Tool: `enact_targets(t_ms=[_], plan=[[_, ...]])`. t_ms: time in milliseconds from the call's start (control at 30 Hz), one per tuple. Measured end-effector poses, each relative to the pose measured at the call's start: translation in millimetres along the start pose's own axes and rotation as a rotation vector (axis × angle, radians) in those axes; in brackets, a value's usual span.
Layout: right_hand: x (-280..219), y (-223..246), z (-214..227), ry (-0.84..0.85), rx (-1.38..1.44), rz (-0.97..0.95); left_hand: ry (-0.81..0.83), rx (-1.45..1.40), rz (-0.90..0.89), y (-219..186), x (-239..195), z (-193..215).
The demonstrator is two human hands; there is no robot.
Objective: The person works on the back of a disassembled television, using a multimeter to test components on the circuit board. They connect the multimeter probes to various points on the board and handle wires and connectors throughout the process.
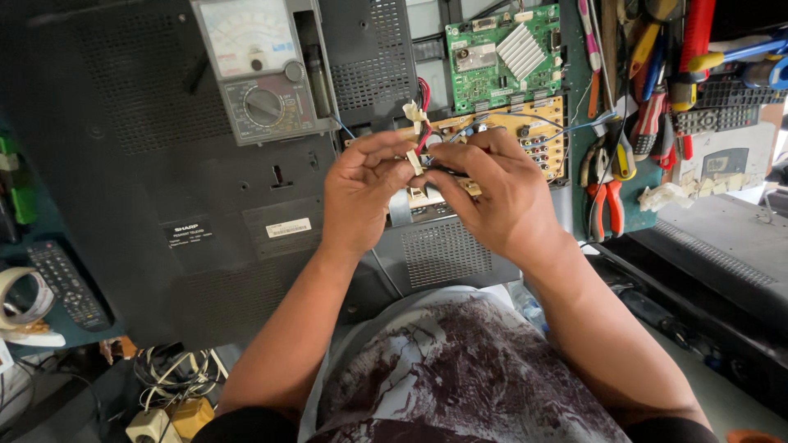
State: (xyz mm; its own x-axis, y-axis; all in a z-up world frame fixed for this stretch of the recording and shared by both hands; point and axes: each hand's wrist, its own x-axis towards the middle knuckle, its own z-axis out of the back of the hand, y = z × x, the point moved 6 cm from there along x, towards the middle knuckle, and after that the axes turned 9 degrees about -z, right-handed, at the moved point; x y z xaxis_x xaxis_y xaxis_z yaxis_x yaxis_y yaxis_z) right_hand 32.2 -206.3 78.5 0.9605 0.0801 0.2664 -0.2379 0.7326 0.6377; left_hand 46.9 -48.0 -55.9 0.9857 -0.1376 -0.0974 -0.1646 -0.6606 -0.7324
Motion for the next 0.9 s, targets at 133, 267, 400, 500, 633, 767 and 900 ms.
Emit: enact_targets(t_ms=[133, 267, 400, 500, 633, 767, 900], plan=[[4.0, 3.1, 4.6, -0.007, 0.025, 0.016, 0.007, -0.014, 0.014, 8.3, 0.2, 1.0], [3.0, 5.2, 6.4, -0.038, -0.009, 0.027, -0.005, 0.009, -0.011, 9.1, -0.7, 1.6], [2.3, 7.2, 9.5, -0.044, -0.059, 0.028, 0.000, 0.031, -0.033, 5.2, 0.9, -2.4], [2.8, 9.4, 11.2, -0.063, -0.052, 0.015, -0.001, 0.045, -0.053, 9.7, 1.9, -1.0], [2.9, 8.0, 11.2, -0.057, -0.043, 0.018, -0.002, 0.070, -0.040, 10.0, 2.1, -4.5], [2.9, 8.0, 10.4, -0.054, -0.041, -0.006, -0.005, -0.008, 0.027, 23.9, -2.9, -1.6], [3.1, 5.2, 7.2, -0.060, 0.047, -0.082, 0.029, -0.134, 0.165, 35.3, -2.1, -4.7]])
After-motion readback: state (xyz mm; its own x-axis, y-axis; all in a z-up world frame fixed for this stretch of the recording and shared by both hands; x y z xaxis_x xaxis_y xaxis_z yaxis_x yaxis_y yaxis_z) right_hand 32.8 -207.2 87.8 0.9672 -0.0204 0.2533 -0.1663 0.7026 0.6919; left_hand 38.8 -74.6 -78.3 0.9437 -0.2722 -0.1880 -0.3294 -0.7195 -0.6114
